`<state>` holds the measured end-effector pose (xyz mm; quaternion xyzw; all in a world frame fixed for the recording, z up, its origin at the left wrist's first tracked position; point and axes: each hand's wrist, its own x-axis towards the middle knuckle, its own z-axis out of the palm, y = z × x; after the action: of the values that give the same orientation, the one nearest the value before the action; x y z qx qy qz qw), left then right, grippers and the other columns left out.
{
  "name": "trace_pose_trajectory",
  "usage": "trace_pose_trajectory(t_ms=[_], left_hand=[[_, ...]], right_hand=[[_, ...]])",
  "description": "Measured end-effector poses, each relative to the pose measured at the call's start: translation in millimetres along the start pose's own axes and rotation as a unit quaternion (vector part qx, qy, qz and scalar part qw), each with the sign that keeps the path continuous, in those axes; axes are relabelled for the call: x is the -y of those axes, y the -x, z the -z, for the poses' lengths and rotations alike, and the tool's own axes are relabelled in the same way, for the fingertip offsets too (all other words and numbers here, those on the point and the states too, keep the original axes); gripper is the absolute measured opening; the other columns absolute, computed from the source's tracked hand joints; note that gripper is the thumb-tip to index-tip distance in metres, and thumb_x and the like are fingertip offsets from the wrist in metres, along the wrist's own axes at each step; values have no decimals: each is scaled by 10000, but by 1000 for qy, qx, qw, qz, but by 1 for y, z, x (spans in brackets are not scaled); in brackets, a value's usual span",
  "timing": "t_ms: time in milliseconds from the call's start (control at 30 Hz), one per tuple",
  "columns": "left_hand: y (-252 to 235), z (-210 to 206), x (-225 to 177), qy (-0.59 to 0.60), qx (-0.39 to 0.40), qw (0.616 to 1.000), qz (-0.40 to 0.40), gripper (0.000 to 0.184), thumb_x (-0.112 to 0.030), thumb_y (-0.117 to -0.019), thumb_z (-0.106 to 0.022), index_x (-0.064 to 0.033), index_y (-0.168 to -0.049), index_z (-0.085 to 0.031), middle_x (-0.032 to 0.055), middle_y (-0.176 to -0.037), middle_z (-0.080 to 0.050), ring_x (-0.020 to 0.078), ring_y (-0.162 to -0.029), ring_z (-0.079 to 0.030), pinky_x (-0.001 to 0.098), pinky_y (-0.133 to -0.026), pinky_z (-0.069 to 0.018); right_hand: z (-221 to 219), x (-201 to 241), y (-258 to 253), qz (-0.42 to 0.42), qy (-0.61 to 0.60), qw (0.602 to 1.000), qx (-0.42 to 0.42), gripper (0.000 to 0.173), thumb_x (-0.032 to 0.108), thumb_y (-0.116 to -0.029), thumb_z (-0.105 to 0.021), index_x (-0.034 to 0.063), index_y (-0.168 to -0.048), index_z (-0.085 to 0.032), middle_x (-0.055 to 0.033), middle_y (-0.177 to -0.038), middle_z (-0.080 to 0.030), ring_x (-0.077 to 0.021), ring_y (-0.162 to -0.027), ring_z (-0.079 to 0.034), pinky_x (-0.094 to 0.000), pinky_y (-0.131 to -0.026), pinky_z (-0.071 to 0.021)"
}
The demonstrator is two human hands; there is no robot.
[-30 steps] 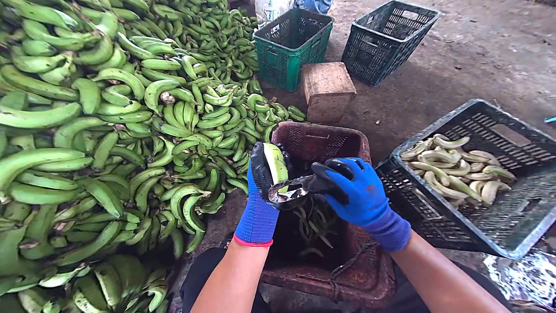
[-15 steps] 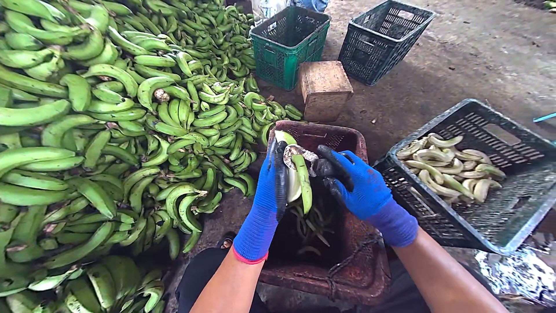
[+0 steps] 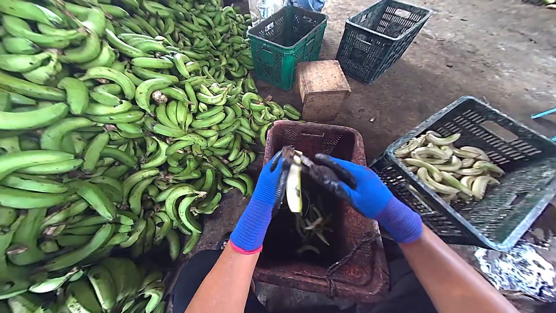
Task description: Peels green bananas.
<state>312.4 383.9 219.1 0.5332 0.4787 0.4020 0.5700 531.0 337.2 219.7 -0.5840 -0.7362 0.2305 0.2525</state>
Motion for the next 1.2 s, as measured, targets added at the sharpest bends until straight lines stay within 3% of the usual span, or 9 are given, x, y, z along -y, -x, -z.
trace_pose_trajectory(t_ms=[200, 333, 433, 567, 700, 767, 900, 1033, 1200], left_hand=[[-6, 10, 5, 191, -13, 980, 45, 351, -344, -1104, -365, -126, -1122, -639, -9, -782, -635, 53, -641, -614, 199, -577, -531], [20, -10, -16, 73, -15, 996, -50, 301, -64, -1076, -374, 47, -1293, -550, 9, -983, -623, -38, -844, -579, 146, -801, -492], [19, -11, -11, 19, 3, 993, -115, 381, -146, -1086, -359, -36, -1381, -574, 13, -1194, -673, -21, -1000, -620, 177, -889, -509], [6, -7, -2, -93, -38, 986, -130, 430, -212, -1099, -358, -67, -1480, -496, 79, -1456, -562, 92, -1255, -572, 309, -1065, -448], [2, -27, 14, -108, 11, 993, -51, 411, -196, -1098, -413, -31, -1467, -487, 183, -1311, -619, 226, -1123, -627, 424, -968, -509], [-2, -35, 21, -109, 32, 993, -35, 383, -147, -1090, -427, 51, -1405, -516, 228, -1272, -622, 235, -1143, -601, 408, -1015, -458], [-41, -35, 52, -152, 88, 984, -37, 437, -223, -1103, -414, -124, -1527, -446, 150, -1366, -621, 258, -1115, -677, 463, -941, -556], [-83, -36, 98, -334, 120, 931, 81, 467, -256, -1097, -442, -81, -1530, -433, 263, -1387, -575, 429, -1278, -560, 601, -1078, -406], [-107, -55, 197, -503, 192, 827, 164, 539, -212, -1046, -528, 28, -1512, -404, 323, -1417, -520, 458, -1343, -498, 608, -1116, -388]], right_hand=[[-3, -17, 11, 247, 155, 952, -94, 535, 541, -884, -562, 153, -1195, -761, -155, -1026, -737, -338, -895, -705, -491, -697, -549], [2, -11, 7, 112, 106, 984, -85, 479, 324, -899, -659, 120, -1332, -688, -193, -1138, -704, -393, -1005, -689, -586, -807, -554], [22, -21, -3, -59, 1, 996, -62, 440, 265, -1045, -533, 167, -1473, -559, -171, -1290, -660, -344, -1149, -650, -608, -961, -506], [26, -22, -4, -142, -117, 976, -113, 482, 312, -1036, -576, 140, -1482, -514, -153, -1096, -683, -214, -792, -633, -440, -692, -531], [-14, 6, -5, -51, -47, 994, -84, 804, 124, -788, -835, 109, -1512, -486, -182, -1228, -696, -333, -1083, -690, -595, -921, -549], [-18, 6, -4, -69, 27, 996, -52, 766, 127, -826, -798, 118, -1522, -480, -197, -1253, -684, -391, -1117, -674, -650, -917, -519], [51, -21, 13, -191, 142, 960, -145, 640, 250, -909, -721, 141, -1504, -511, -246, -1300, -652, -464, -1162, -641, -702, -911, -489], [116, -37, 48, -327, 167, 879, -303, 655, 306, -964, -690, 73, -1527, -449, -340, -1499, -424, -547, -1272, -519, -727, -969, -423], [69, -32, 46, -200, 126, 939, -251, 634, 378, -865, -749, 102, -1412, -586, -203, -1383, -585, -380, -1187, -619, -596, -902, -540]])
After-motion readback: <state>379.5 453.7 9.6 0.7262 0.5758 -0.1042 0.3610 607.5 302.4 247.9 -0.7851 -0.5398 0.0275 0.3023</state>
